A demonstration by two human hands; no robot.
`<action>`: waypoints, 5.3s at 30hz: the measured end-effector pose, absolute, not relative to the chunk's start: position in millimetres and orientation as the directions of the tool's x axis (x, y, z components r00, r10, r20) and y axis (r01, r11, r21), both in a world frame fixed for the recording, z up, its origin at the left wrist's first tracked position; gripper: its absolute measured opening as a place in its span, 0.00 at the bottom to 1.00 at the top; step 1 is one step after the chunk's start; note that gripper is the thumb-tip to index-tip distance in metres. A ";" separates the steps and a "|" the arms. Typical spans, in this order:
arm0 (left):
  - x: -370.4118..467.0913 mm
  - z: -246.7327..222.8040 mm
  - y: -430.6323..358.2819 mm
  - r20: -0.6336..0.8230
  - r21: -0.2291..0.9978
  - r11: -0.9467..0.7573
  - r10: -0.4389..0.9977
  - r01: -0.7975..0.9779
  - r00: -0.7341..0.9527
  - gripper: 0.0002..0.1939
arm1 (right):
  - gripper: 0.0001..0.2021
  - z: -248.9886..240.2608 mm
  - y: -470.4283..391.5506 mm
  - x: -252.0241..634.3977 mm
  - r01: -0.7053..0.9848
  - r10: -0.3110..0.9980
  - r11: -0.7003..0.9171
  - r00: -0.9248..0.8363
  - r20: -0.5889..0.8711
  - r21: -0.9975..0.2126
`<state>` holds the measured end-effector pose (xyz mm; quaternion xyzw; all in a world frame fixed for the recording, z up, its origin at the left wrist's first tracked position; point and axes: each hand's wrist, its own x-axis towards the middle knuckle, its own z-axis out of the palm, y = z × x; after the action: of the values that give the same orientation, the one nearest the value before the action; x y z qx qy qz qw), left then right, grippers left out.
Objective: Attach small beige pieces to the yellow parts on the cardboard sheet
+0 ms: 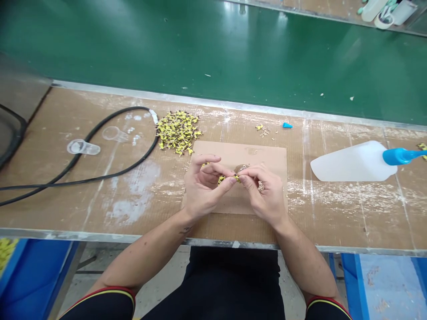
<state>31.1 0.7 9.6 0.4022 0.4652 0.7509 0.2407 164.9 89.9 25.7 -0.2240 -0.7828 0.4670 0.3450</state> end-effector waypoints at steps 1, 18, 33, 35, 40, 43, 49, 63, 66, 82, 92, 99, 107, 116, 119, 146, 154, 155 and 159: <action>31.2 9.4 0.8 0.379 0.893 -0.450 0.735 0.013 -0.562 0.19 | 0.05 25.6 90.0 165.0 0.029 0.675 0.455 -0.663 0.324 -0.890; 29.8 10.1 -0.2 0.319 0.921 -0.390 0.762 -0.006 -0.564 0.20 | 0.05 26.7 92.2 166.8 0.053 0.669 0.442 -0.684 0.289 -0.896; 29.4 5.1 -0.3 0.471 0.877 -0.438 0.703 0.197 -0.534 0.19 | 0.08 29.9 93.9 168.2 0.074 0.669 0.421 -0.699 0.254 -0.904; 29.4 4.1 -0.7 0.516 0.854 -0.452 0.679 0.257 -0.522 0.20 | 0.08 29.9 93.6 168.5 0.063 0.666 0.418 -0.700 0.258 -0.906; 29.7 0.7 -0.6 0.631 0.776 -0.487 0.606 0.401 -0.484 0.23 | 0.09 29.3 93.0 167.4 0.064 0.667 0.400 -0.704 0.242 -0.914; 29.7 1.3 -1.1 0.638 0.770 -0.489 0.607 0.410 -0.474 0.22 | 0.09 28.5 92.3 166.3 0.058 0.666 0.388 -0.708 0.236 -0.920; 29.6 4.5 -4.2 0.531 0.848 -0.413 0.667 0.334 -0.523 0.17 | 0.10 28.0 92.1 165.6 0.043 0.644 0.376 -0.731 0.227 -0.926; 23.2 4.9 2.7 0.312 0.908 -0.414 0.773 -0.067 -0.553 0.16 | 0.05 35.7 95.3 172.5 0.030 0.679 0.427 -0.671 0.299 -0.904; 18.9 2.7 3.0 0.308 0.908 -0.411 0.783 -0.078 -0.541 0.16 | 0.08 37.3 96.3 175.1 -0.009 0.760 0.364 -0.575 0.303 -0.931; -64.8 -6.2 -0.5 0.396 0.852 0.067 0.565 0.519 -0.724 0.07 | 0.10 35.2 122.2 188.3 -0.052 0.788 0.440 -0.457 0.413 -0.897; -120.8 -27.9 -9.8 0.372 0.659 0.511 0.416 0.551 -0.830 0.04 | 0.07 23.6 165.1 218.4 0.478 0.785 0.566 -0.560 0.264 -0.671; -103.1 -14.1 -9.3 0.538 0.605 0.382 0.451 0.698 -0.713 0.12 | 0.11 25.9 174.3 226.3 0.430 0.584 0.727 -0.797 0.153 -0.536; -58.0 15.2 -8.3 0.179 0.624 -0.110 0.984 0.774 -0.004 0.10 | 0.09 16.6 167.2 213.6 0.437 0.454 0.761 -0.887 -0.087 -0.479; -42.6 14.8 -4.9 -0.098 0.602 -0.075 0.981 0.795 0.166 0.09 | 0.07 10.8 155.1 199.4 0.459 0.463 0.812 -0.883 -0.082 -0.362; -43.5 8.3 -3.3 -0.100 0.597 -0.068 0.982 0.799 0.159 0.06 | 0.09 12.8 153.5 196.8 0.469 0.470 0.812 -0.878 -0.086 -0.348; -31.6 11.0 1.0 0.114 0.991 -0.135 0.818 0.005 -0.563 0.20 | 0.09 8.8 156.4 197.4 0.386 0.391 0.820 -0.917 -0.077 -0.423; -25.0 11.6 0.6 0.053 0.993 -0.097 0.871 -0.065 -0.488 0.16 | 0.10 13.2 156.3 196.7 0.387 0.399 0.793 -0.914 -0.078 -0.470; -24.5 11.0 0.8 0.054 0.993 -0.097 0.877 -0.067 -0.477 0.16 | 0.10 13.5 157.3 197.6 0.382 0.404 0.785 -0.912 -0.064 -0.487; -22.7 8.3 2.5 0.035 0.990 -0.089 0.908 -0.110 -0.417 0.13 | 0.11 13.1 161.2 200.2 0.386 0.423 0.767 -0.905 -0.049 -0.513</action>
<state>-22.7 2.5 8.3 0.3656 0.5456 0.6409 0.3974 200.2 161.2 13.1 -0.2152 -0.9392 0.2652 0.0346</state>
